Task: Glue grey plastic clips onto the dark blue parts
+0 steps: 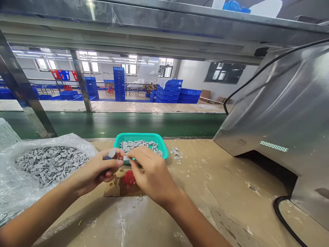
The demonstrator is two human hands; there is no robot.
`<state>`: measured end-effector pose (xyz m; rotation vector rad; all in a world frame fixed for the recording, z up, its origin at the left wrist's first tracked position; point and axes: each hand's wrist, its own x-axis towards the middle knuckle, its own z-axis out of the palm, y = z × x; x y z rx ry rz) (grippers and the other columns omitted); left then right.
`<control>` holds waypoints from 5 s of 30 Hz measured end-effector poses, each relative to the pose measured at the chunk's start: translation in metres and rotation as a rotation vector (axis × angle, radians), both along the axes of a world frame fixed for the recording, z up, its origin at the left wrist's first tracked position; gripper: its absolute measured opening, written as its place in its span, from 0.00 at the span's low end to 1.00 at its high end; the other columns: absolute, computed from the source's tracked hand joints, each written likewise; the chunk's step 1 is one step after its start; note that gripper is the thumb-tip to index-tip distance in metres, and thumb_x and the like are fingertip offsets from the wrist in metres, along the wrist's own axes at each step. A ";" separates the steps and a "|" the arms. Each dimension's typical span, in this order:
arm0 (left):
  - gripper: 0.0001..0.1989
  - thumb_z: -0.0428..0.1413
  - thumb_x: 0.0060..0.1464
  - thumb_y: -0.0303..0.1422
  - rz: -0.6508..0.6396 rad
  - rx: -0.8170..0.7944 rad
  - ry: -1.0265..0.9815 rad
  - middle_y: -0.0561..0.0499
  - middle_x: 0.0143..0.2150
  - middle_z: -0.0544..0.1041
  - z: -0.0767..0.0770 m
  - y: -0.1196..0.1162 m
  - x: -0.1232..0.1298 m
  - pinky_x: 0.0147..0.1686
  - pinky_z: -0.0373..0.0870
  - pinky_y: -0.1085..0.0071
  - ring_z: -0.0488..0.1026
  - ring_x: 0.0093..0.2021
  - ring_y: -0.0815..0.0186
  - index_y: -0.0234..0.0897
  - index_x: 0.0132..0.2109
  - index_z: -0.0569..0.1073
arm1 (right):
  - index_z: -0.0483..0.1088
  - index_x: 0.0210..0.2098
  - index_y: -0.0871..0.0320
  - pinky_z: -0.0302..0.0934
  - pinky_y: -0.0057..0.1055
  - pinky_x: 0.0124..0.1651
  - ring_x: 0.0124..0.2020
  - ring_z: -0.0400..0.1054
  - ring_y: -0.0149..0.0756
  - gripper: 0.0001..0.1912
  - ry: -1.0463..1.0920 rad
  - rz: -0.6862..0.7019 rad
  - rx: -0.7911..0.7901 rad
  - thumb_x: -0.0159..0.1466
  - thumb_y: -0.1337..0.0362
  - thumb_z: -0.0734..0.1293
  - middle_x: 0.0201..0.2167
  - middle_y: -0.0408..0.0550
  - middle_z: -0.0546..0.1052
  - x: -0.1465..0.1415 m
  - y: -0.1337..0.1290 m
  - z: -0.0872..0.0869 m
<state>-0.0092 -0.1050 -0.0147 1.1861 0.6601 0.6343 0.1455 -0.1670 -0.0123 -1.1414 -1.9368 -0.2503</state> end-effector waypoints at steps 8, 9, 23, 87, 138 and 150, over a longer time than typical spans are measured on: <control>0.10 0.53 0.39 0.24 0.138 0.050 0.019 0.54 0.26 0.64 -0.006 0.015 0.002 0.15 0.57 0.84 0.62 0.24 0.75 0.35 0.33 0.67 | 0.72 0.27 0.58 0.58 0.25 0.25 0.23 0.64 0.30 0.09 0.139 -0.150 -0.559 0.52 0.75 0.63 0.24 0.43 0.74 0.047 -0.006 -0.057; 0.11 0.53 0.40 0.24 0.140 0.047 0.030 0.53 0.28 0.66 -0.006 0.015 0.001 0.17 0.60 0.83 0.64 0.26 0.75 0.35 0.35 0.69 | 0.73 0.27 0.57 0.57 0.25 0.24 0.23 0.64 0.31 0.09 0.131 -0.150 -0.588 0.52 0.75 0.63 0.24 0.43 0.74 0.049 -0.005 -0.060; 0.05 0.56 0.48 0.28 -0.191 -0.079 -0.004 0.50 0.30 0.73 -0.011 0.016 -0.006 0.28 0.71 0.81 0.71 0.27 0.74 0.33 0.36 0.72 | 0.75 0.24 0.59 0.60 0.26 0.30 0.28 0.69 0.34 0.13 0.045 -0.175 -0.606 0.51 0.80 0.63 0.26 0.47 0.76 0.046 -0.001 -0.068; 0.11 0.59 0.41 0.30 -0.083 0.374 0.099 0.52 0.30 0.73 -0.028 -0.024 0.016 0.31 0.64 0.72 0.70 0.32 0.66 0.36 0.30 0.63 | 0.76 0.29 0.55 0.69 0.25 0.36 0.33 0.71 0.35 0.07 0.695 0.159 -0.382 0.52 0.71 0.69 0.29 0.47 0.76 0.023 -0.029 -0.024; 0.15 0.50 0.47 0.42 0.218 0.026 -0.228 0.55 0.23 0.58 -0.015 0.159 0.007 0.23 0.54 0.75 0.54 0.21 0.74 0.32 0.33 0.64 | 0.63 0.18 0.62 0.54 0.29 0.30 0.32 0.67 0.41 0.18 -0.584 -0.408 -0.675 0.42 0.88 0.53 0.27 0.55 0.71 0.103 0.128 -0.041; 0.17 0.44 0.54 0.43 0.240 0.532 0.305 0.56 0.20 0.60 -0.017 0.172 -0.006 0.23 0.55 0.73 0.57 0.21 0.72 0.35 0.27 0.64 | 0.54 0.17 0.55 0.51 0.27 0.21 0.18 0.58 0.33 0.09 -0.094 -0.249 -0.633 0.47 0.74 0.56 0.15 0.41 0.62 0.107 0.115 -0.016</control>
